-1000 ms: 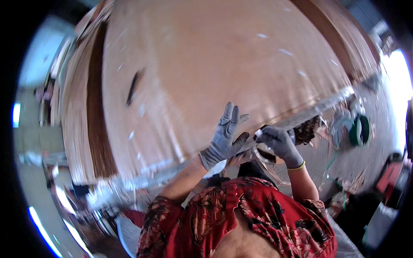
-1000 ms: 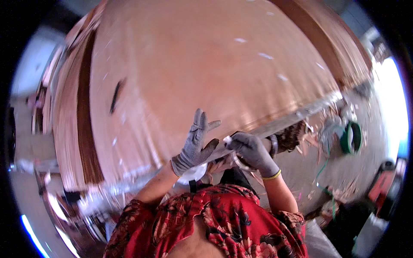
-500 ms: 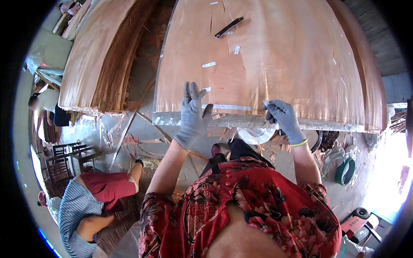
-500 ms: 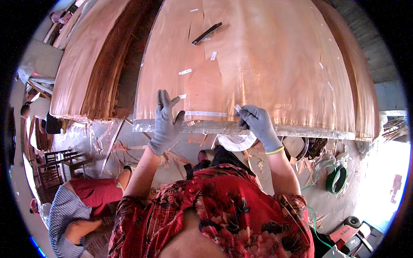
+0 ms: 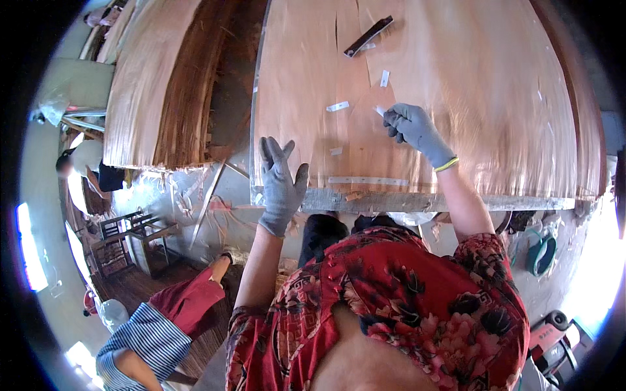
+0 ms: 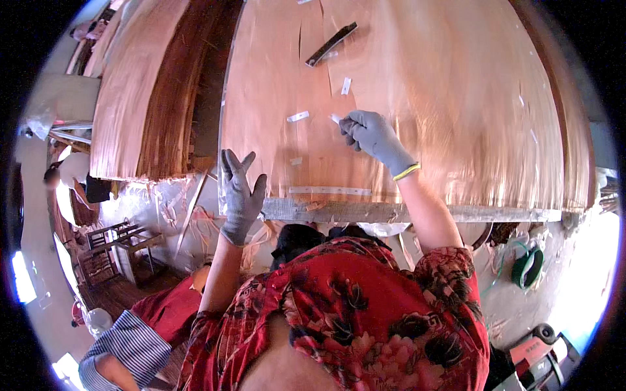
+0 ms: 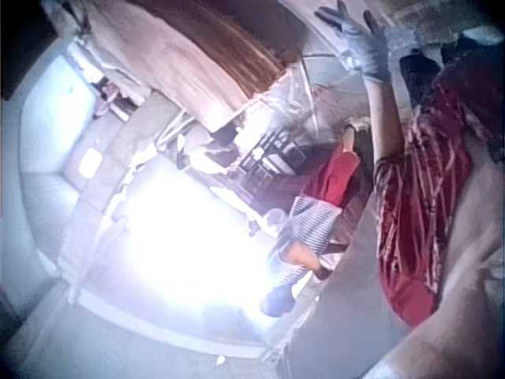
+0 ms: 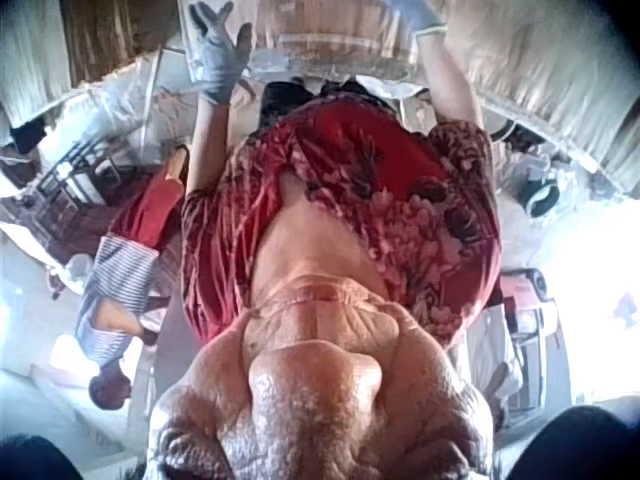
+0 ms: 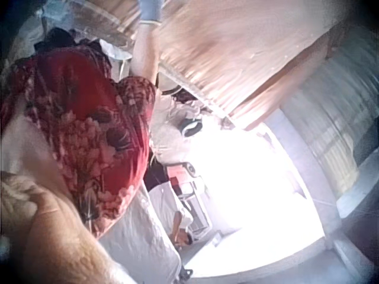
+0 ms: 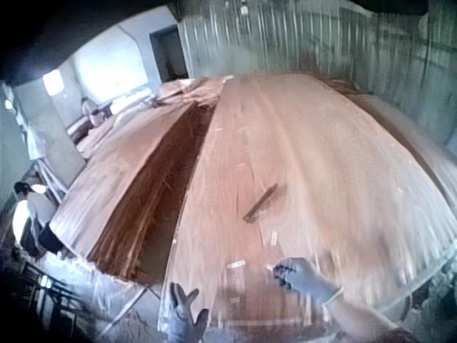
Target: The person uses a utility knife to cut and remove strips of brown paper and tape from a large, curved wooden panel. They then peel off the remaining paper layers and place the cleaned panel onto a stack of similar panels in a workshop environment.
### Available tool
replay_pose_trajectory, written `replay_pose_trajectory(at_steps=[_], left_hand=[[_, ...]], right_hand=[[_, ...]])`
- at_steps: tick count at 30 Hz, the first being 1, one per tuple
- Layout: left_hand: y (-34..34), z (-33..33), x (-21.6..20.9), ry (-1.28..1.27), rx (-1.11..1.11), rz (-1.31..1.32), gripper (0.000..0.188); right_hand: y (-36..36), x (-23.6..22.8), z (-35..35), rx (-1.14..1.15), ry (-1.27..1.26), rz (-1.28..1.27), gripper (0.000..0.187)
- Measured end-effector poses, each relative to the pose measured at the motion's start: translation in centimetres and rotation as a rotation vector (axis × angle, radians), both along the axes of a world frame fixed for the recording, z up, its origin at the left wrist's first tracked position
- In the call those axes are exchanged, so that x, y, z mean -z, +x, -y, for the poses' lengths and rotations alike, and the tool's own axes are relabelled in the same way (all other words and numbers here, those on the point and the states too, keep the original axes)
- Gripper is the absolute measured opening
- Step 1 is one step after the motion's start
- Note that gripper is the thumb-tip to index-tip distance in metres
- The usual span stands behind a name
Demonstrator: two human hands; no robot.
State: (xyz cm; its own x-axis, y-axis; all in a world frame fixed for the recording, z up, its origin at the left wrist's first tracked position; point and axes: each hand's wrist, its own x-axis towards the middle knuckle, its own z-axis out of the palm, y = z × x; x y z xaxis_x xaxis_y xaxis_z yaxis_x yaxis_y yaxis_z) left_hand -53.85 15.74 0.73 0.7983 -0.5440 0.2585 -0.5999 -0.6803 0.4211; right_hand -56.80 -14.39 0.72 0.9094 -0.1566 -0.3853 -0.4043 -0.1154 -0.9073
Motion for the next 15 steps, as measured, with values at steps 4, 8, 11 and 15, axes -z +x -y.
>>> replay_pose_trajectory(at_steps=[4,8,11,15], left_hand=[[0.9,-0.7,0.3,0.010,0.042,-0.130,0.083],[3.3,-3.0,1.1,-0.016,0.151,-0.109,0.084],[5.7,-5.6,2.4,-0.171,0.258,-0.084,0.087],[9.4,-8.8,2.5,-0.187,0.397,-0.071,0.087]], right_hand=[[0.2,0.9,-1.0,-0.002,0.043,-0.045,0.016],[0.2,0.4,-2.6,0.060,-0.044,-0.027,0.016],[-0.9,-1.9,-4.5,0.353,-0.095,-0.012,0.014],[-5.1,-5.8,-6.2,0.641,-0.290,0.195,0.017]])
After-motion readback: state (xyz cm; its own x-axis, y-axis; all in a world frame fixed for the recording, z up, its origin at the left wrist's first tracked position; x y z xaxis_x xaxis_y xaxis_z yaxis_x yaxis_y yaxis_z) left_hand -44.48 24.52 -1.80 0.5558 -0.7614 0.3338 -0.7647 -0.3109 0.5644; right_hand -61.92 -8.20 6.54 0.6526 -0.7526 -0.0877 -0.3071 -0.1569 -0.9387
